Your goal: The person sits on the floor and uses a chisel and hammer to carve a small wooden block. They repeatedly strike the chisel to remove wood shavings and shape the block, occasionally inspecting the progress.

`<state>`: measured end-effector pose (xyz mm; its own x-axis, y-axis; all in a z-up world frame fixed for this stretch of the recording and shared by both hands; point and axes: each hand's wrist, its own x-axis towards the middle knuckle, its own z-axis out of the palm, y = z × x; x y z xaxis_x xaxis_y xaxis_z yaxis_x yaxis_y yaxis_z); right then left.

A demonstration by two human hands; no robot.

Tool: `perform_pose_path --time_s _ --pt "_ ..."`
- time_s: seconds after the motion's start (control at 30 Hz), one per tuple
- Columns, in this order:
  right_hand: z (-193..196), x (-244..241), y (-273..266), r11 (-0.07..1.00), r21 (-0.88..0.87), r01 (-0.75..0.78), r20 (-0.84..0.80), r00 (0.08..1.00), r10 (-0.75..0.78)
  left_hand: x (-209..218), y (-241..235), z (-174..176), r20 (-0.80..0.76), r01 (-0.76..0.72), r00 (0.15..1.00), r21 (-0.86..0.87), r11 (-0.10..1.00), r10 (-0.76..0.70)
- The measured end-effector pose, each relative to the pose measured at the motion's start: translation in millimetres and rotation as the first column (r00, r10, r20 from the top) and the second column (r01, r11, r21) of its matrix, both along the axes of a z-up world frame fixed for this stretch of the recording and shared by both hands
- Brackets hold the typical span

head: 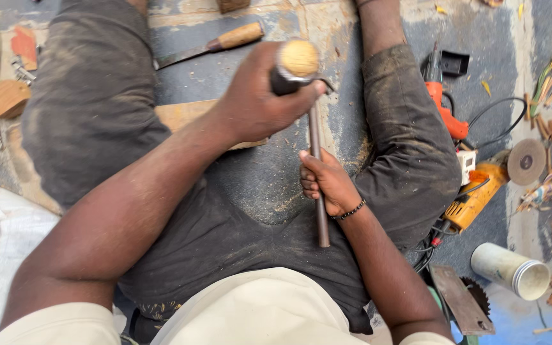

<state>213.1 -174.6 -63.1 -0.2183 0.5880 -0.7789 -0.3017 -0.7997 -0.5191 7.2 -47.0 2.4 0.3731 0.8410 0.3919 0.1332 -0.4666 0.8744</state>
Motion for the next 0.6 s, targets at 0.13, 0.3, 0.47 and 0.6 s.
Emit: perform_pose_path --time_s 0.13,0.3,0.47,0.6 --pt "13.1 1.4 -9.8 0.992 0.118 0.042 0.087 0.995 -0.052 3.9 -2.4 1.8 0.03 0.093 0.995 -0.059 0.994 -0.091" --pt "35.8 2.7 -16.6 0.956 0.283 0.078 0.194 0.971 -0.137 8.0 -3.7 4.8 0.063 0.093 0.993 0.106 0.99 -0.1" --pt "81.9 23.4 -17.3 0.867 0.497 -0.036 0.542 0.793 -0.278 10.0 -6.6 10.8 0.071 0.164 0.984 -0.007 0.986 -0.163" --pt "144.3 63.5 -14.9 0.495 0.864 0.086 0.231 0.807 -0.544 11.9 -12.2 13.6 0.117 0.159 0.979 0.079 0.984 -0.168"
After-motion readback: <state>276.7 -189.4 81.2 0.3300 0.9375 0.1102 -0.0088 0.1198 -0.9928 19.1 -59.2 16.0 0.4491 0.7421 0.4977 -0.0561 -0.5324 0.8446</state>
